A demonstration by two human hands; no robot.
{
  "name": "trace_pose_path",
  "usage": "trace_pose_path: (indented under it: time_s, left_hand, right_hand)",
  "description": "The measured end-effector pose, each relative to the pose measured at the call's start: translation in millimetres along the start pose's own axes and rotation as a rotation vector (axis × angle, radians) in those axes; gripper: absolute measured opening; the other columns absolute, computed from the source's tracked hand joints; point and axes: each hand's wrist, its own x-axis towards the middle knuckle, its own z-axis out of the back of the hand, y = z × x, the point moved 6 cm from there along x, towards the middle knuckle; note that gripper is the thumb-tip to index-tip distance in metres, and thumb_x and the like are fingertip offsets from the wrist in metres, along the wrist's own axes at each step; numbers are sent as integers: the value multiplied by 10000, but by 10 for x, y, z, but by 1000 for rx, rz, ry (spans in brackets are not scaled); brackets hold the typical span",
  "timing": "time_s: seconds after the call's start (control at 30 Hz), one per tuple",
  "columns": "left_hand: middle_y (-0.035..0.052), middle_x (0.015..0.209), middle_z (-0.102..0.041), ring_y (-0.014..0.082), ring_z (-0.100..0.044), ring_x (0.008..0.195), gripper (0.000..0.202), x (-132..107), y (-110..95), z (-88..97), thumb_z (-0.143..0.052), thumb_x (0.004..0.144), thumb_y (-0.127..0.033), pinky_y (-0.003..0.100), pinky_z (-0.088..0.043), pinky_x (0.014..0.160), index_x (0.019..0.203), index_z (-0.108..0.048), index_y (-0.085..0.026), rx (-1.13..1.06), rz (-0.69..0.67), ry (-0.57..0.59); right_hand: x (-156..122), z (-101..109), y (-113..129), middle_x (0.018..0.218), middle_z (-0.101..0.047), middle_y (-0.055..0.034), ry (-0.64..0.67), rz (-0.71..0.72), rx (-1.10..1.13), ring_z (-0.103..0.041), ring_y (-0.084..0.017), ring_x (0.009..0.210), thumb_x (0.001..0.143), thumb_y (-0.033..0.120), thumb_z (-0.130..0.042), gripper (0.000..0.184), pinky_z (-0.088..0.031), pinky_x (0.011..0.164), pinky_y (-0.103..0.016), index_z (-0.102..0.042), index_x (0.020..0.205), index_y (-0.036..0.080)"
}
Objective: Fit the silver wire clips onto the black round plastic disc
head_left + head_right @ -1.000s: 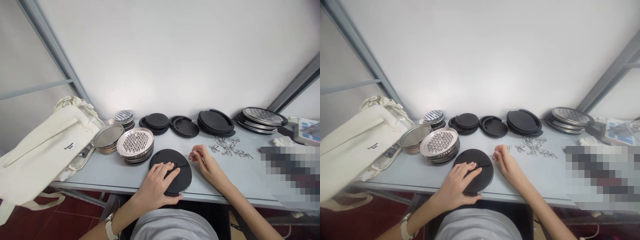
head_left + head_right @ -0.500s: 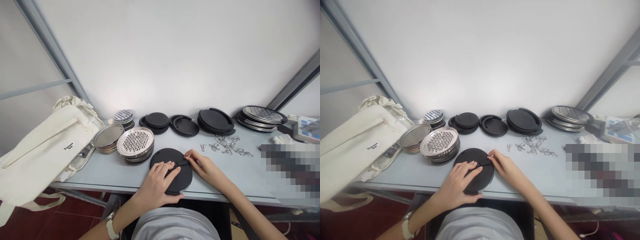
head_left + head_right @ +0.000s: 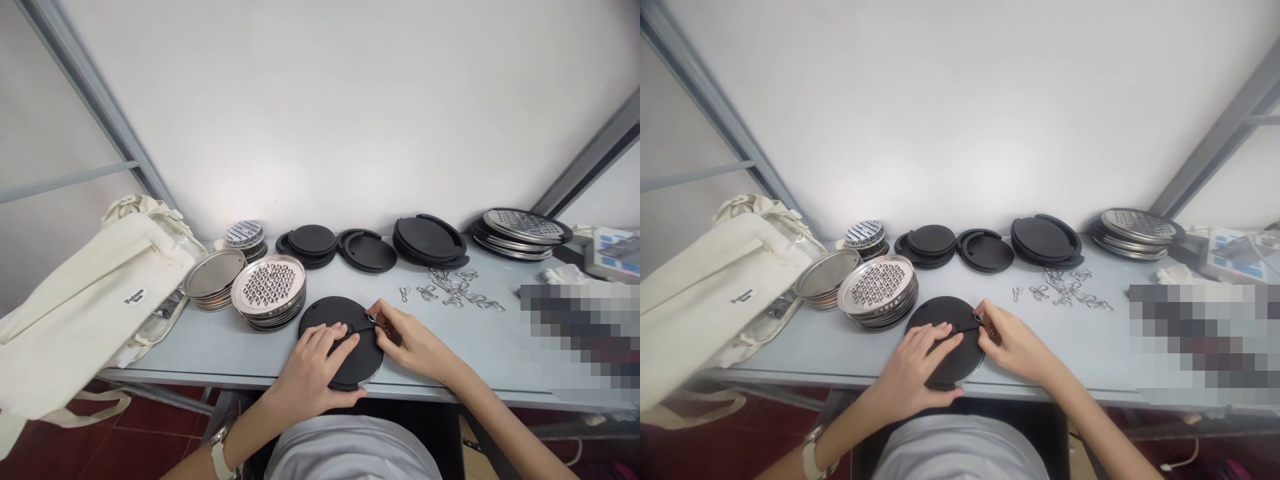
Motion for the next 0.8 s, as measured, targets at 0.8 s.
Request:
trace_pose_path:
  time_s: [0.8]
  left_hand:
    - [125, 1345, -499, 284, -459, 1245, 695, -8, -4, -12, -635, 806, -524, 453, -366, 1048, 1380, -434, -187, -5, 1, 16]
  right_hand:
    - [25, -50, -82, 586, -394, 90, 61, -63, 14, -402, -120, 496, 926, 221, -392, 46, -309, 514, -228, -351, 914, 238]
